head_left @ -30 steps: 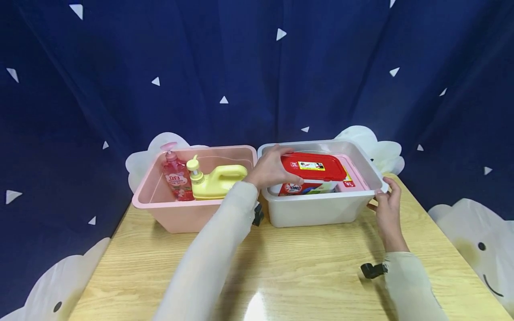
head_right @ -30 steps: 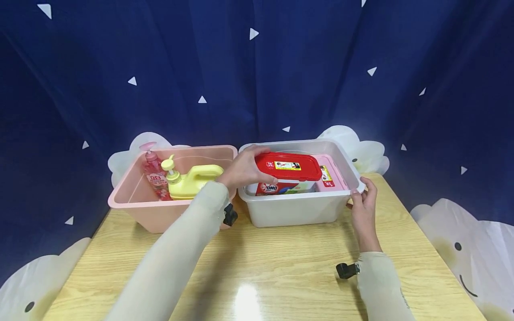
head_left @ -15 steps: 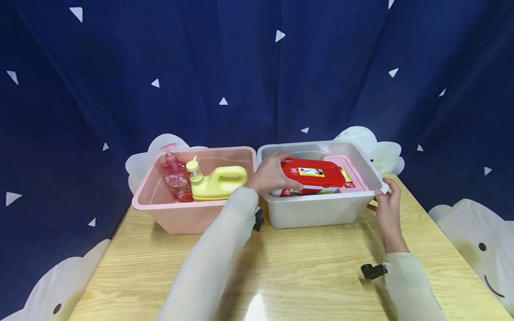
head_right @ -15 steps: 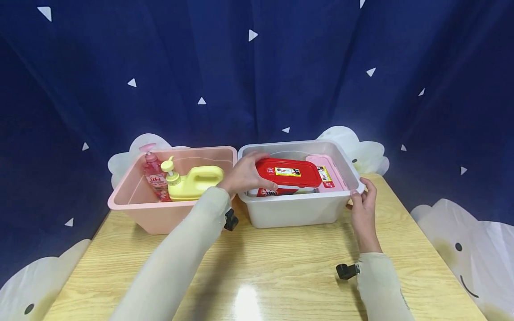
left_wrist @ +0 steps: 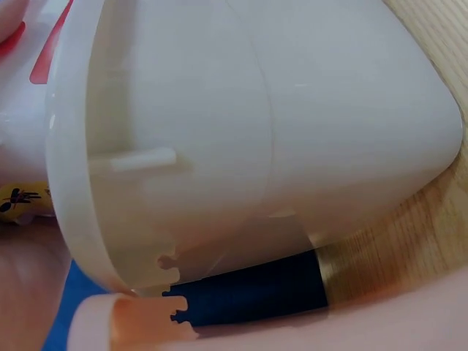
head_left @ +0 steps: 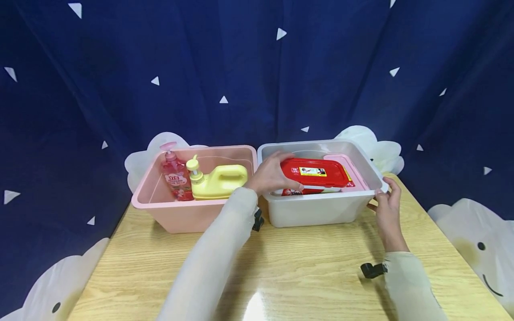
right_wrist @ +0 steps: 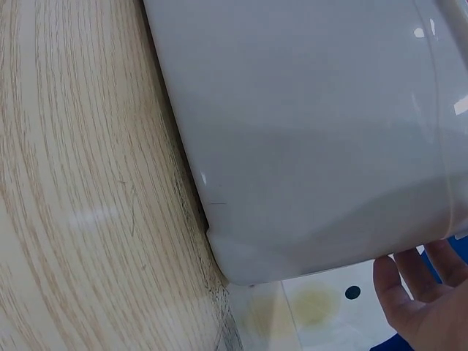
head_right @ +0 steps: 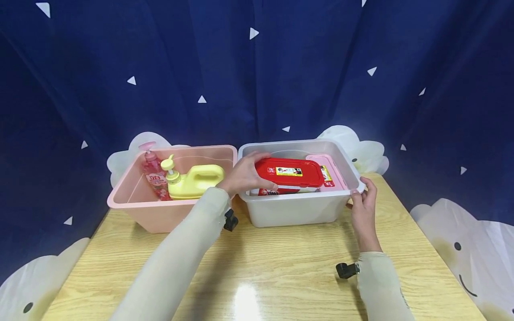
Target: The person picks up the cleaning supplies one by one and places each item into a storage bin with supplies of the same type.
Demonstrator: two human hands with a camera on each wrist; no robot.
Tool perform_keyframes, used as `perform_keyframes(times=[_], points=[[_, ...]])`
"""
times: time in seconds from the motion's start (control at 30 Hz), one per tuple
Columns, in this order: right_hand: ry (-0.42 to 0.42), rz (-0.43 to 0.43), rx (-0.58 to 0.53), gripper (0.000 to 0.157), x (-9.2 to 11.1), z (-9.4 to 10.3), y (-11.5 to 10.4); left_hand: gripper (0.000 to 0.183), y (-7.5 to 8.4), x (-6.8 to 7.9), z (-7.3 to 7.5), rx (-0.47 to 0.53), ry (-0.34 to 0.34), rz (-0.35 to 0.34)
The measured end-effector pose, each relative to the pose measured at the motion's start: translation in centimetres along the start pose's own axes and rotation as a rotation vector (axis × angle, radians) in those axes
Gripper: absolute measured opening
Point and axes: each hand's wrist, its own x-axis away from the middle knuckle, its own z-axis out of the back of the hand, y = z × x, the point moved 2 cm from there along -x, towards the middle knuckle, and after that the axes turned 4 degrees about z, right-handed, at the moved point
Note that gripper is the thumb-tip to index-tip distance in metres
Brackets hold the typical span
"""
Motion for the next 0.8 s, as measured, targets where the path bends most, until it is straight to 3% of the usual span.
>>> perform_keyframes(times=[0.47, 0.8], points=[[0.002, 0.007, 0.008, 0.041, -0.09, 0.21, -0.12, 0.085, -0.26, -0.33, -0.41, 0.051, -0.006, -0.01], [-0.019, 0.004, 0.023, 0.04, -0.04, 0.24, -0.12, 0.079, -0.21, -0.41, -0.25, -0.012, -0.046, -0.067]])
